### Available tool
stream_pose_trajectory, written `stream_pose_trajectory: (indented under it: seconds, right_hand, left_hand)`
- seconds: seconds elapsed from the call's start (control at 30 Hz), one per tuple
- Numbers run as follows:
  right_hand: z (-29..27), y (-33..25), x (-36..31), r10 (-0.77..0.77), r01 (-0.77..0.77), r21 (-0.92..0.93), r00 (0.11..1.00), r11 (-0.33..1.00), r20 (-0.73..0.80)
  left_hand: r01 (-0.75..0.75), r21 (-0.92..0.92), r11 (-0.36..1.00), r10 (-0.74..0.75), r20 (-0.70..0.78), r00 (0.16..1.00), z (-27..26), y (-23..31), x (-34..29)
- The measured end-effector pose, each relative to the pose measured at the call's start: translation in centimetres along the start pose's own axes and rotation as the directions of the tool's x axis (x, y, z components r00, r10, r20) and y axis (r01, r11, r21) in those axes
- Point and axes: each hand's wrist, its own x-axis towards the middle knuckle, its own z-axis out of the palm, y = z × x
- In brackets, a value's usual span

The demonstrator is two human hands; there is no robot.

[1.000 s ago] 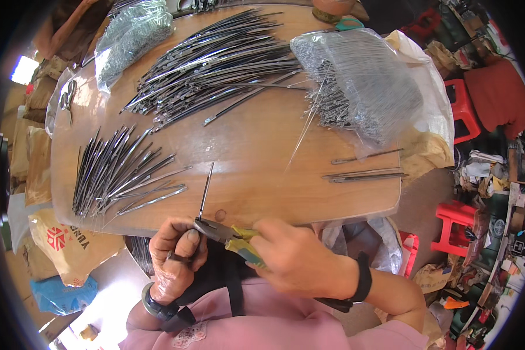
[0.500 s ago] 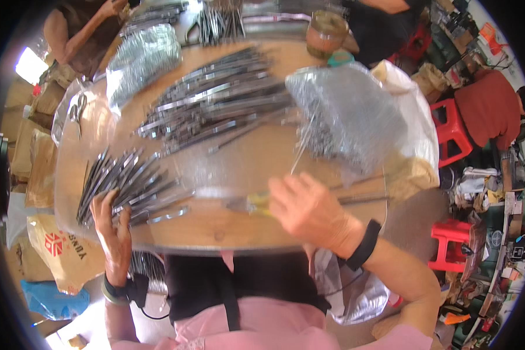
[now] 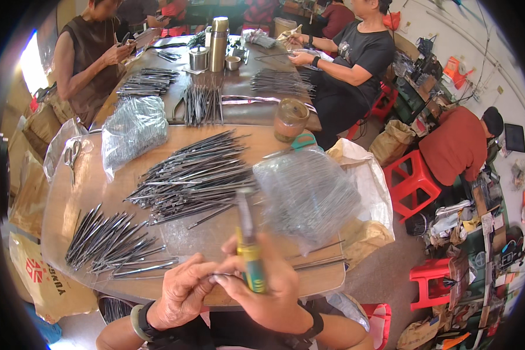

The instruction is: The person holds a metal rod and a thin wire, positioning them together and using pliers to crimp or cut the wire around the rod. They repeat this process for multiple rods, picking them up from a pile and placing them back on the table after handling.

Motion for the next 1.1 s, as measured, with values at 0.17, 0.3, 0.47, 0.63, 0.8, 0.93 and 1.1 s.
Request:
stream_pose_trajectory:
  seconds: [0.17,0.3,0.47,0.63,0.8,0.93,1.1]
  right_hand:
    - [-1.6,0.7,-2.6,0.275,-0.248,0.214,0.956,0.945,-0.102]
    - [-2.7,1.5,-3.8,0.289,-0.286,0.041,0.948,0.957,-0.133]
    - [-3.8,2.8,-5.4,0.242,-0.249,-0.273,0.968,0.929,-0.062]
    - [-5.2,3.6,-8.2,0.622,-0.56,0.294,0.758,0.775,-0.198]
    - [-5.3,3.3,-9.1,0.821,-0.394,0.876,0.572,0.278,-0.004]
    - [-4.7,3.4,-10.1,0.773,-0.323,0.945,0.614,0.057,0.163]
    - [-4.2,3.4,-10.7,0.706,-0.252,0.968,0.687,0.011,0.171]
  left_hand:
    - [-0.067,0.151,0.986,0.065,0.014,0.998,0.5,0.0,-0.5]
    - [-0.015,0.198,0.98,-0.006,0.102,0.995,0.7,-0.2,-1.3]
    - [-0.008,0.161,0.987,-0.035,0.261,0.965,1.0,-1.4,-0.8]
    - [-0.036,0.429,0.903,-0.003,0.09,0.996,-2.5,-5.5,3.4]
    - [-0.018,0.738,0.675,-0.049,0.069,0.996,-1.6,-9.7,4.6]
    - [0.011,0.737,0.676,-0.106,0.082,0.991,-1.4,-9.9,4.8]
    - [0.016,0.713,0.701,-0.096,0.073,0.993,-2.0,-7.1,4.5]
